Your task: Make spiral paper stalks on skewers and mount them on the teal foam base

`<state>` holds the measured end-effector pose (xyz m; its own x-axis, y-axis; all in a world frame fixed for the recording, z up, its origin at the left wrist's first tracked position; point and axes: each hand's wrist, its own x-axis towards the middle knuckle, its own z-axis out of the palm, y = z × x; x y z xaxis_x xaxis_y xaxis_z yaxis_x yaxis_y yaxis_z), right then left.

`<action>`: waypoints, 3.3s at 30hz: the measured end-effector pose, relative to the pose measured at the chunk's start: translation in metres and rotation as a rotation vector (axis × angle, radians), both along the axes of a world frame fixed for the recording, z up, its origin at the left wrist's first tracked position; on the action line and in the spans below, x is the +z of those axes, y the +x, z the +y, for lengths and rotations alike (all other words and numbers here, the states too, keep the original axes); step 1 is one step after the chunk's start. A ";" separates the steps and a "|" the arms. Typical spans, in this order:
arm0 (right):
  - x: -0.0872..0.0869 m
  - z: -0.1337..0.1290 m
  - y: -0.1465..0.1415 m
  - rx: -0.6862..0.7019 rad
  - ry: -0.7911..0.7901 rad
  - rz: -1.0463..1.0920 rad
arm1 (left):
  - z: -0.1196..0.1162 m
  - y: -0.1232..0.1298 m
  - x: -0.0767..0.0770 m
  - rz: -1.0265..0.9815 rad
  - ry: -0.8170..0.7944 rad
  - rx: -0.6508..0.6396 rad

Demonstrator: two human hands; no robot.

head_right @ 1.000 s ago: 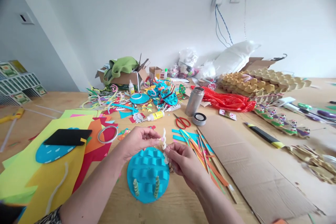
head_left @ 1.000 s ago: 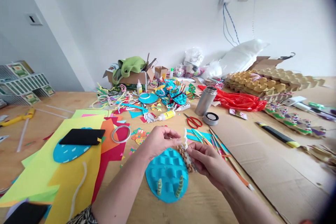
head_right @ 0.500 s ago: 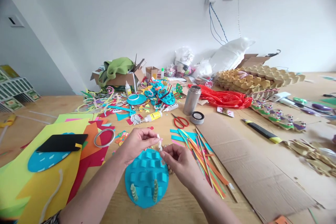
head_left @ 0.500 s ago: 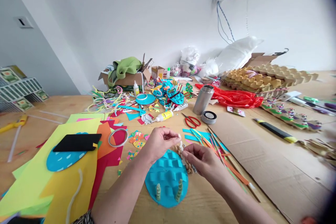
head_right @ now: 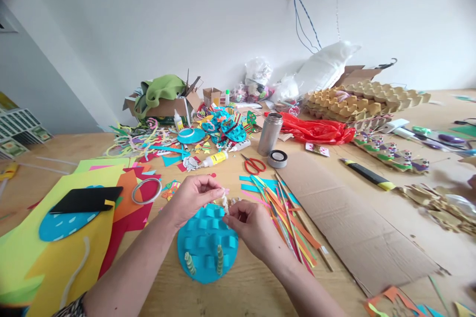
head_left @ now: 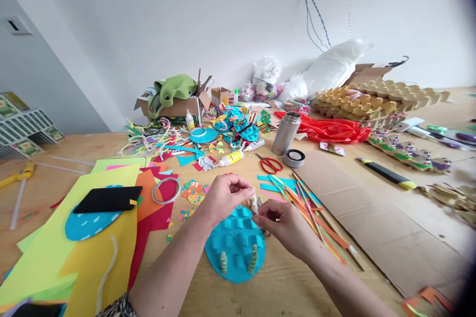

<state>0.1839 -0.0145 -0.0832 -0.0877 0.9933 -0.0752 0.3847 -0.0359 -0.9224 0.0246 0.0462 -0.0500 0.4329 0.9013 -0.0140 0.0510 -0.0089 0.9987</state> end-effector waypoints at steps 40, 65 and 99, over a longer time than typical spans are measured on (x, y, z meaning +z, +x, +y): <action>-0.026 -0.008 0.013 -0.074 -0.156 -0.006 | -0.003 0.000 -0.031 0.693 0.389 -0.340; -0.032 -0.023 0.007 -0.120 0.039 -0.070 | -0.013 0.012 -0.009 0.325 0.406 -0.201; -0.040 -0.021 0.007 -0.053 0.143 -0.309 | -0.021 0.015 -0.005 0.291 0.374 -0.231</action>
